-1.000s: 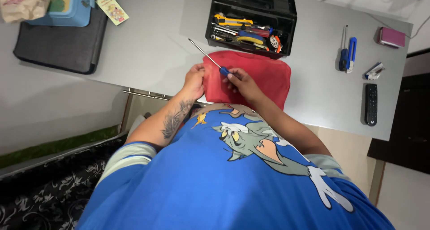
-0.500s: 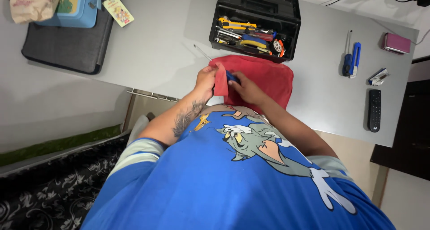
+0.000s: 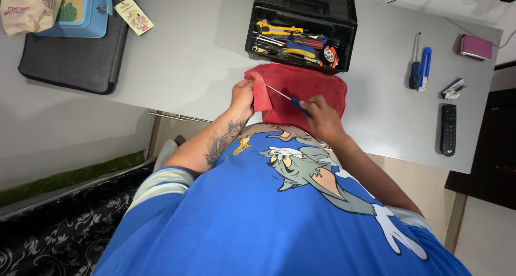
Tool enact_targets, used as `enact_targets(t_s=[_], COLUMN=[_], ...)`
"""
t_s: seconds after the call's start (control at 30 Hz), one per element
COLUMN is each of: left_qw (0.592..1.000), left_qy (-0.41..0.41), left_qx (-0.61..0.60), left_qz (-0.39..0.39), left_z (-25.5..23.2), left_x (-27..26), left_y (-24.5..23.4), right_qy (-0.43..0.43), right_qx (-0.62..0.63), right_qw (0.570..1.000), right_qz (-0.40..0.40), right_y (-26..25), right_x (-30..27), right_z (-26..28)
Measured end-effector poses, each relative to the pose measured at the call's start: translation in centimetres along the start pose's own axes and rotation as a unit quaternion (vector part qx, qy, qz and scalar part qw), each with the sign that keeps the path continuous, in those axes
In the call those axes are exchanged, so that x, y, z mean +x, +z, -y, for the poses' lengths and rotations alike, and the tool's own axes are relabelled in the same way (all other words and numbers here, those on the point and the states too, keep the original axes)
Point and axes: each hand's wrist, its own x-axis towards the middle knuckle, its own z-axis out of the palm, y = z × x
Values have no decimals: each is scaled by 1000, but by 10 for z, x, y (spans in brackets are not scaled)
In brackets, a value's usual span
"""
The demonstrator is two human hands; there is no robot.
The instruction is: Cleaning and organizing various tools from a toolbox on a desk.
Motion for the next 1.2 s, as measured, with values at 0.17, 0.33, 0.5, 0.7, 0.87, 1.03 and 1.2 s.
enact_targets(t_s=[0.17, 0.33, 0.5, 0.7, 0.87, 1.03, 1.2], left_qw=[1000, 999, 996, 998, 982, 937, 995], left_qy=[6, 12, 25, 22, -55, 24, 53], left_qx=[17, 39, -21, 1, -33, -33, 79], left_qz=[23, 13, 81, 65, 177, 346, -21], left_z=[13, 8, 4, 7, -22, 13, -13], left_x=[14, 4, -1, 25, -26, 28, -5], left_y=[-12, -7, -10, -40, -5, -55, -9], right_qy=[-23, 37, 218, 241, 243, 307, 227], right_qx=[25, 127, 297, 306, 586, 573, 435], right_qw=[999, 991, 923, 917, 771, 756, 861], right_qz=[-14, 22, 112, 88, 53, 75, 130], right_y=[-13, -20, -14, -41, 8, 56, 59], right_x=[-3, -8, -17, -26, 19, 53, 43], right_z=[-11, -26, -52, -75, -32, 16, -4])
